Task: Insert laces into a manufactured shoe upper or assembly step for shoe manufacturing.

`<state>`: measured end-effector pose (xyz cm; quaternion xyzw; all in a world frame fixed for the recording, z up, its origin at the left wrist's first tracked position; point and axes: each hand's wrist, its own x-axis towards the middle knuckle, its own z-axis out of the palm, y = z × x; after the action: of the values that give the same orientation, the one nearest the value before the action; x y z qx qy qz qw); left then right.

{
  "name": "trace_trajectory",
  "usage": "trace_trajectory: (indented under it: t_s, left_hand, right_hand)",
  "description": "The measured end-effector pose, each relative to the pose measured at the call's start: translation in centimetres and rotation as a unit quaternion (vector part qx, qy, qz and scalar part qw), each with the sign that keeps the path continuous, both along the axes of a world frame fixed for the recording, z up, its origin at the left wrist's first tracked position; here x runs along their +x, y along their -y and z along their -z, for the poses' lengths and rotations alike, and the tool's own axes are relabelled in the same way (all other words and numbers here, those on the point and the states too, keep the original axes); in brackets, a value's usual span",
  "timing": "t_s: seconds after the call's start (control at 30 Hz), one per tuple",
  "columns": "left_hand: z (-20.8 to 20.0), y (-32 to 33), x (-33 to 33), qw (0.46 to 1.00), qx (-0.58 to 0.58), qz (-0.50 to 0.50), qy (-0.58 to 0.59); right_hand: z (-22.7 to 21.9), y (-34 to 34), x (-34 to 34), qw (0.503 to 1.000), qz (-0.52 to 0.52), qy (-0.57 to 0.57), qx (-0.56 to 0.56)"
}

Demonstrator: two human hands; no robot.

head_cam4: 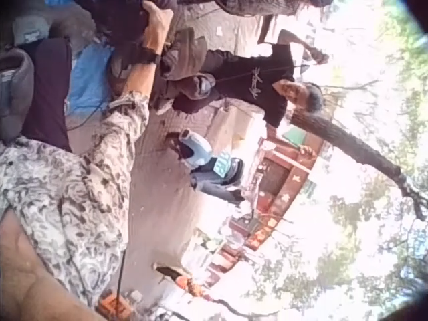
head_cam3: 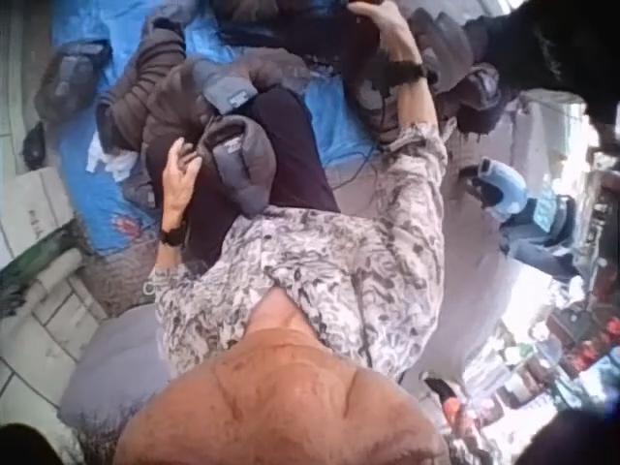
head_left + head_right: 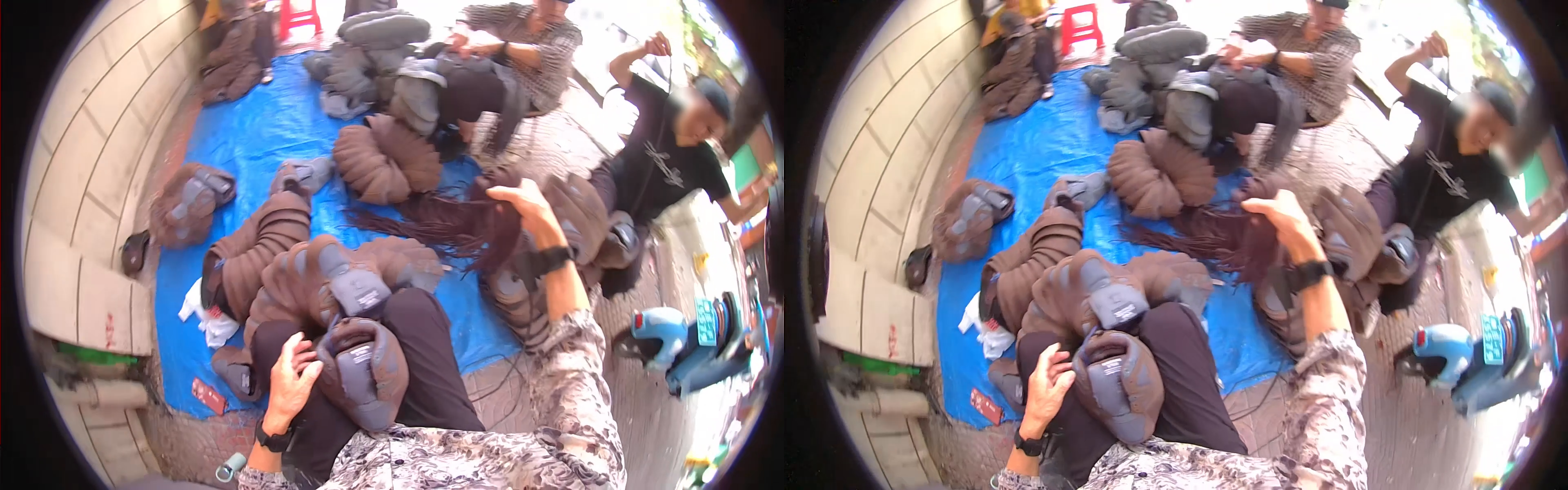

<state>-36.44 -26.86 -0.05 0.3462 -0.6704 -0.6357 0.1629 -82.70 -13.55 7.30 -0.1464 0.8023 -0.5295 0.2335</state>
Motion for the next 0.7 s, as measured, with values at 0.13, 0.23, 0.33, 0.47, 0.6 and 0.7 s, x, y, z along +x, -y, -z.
trace_trajectory:
  t_s: [0.13, 0.23, 0.33, 0.47, 0.6, 0.7]
  left_hand:
    - [-0.2, 0.6, 0.5, 0.999, -0.034, 0.012, 0.011]
    - [-2.1, 0.9, -0.7, 0.998, -0.059, 0.035, -0.009]
    - [-4.2, 1.5, -1.3, 0.995, -0.092, 0.028, -0.024]
    - [-6.9, 1.2, -3.5, 0.992, -0.076, 0.038, -0.095]
    - [-9.6, -0.3, -7.5, 0.974, 0.081, 0.151, -0.15]
    - [-10.3, -1.5, -10.6, 0.958, 0.069, 0.236, -0.148]
  right_hand:
    - [0.8, -0.2, -1.1, 0.989, -0.114, 0.077, -0.045]
    - [-1.1, -2.2, -0.2, 0.958, -0.092, 0.227, -0.147]
    - [-1.1, -3.4, -0.6, 0.933, -0.152, 0.258, -0.198]
    - [-3.5, -4.5, 0.8, 0.916, -0.182, 0.263, -0.242]
    - [-6.7, -5.9, 3.0, 0.908, -0.22, 0.247, -0.259]
    - [-9.7, -7.5, 5.1, 0.936, -0.236, 0.167, -0.199]
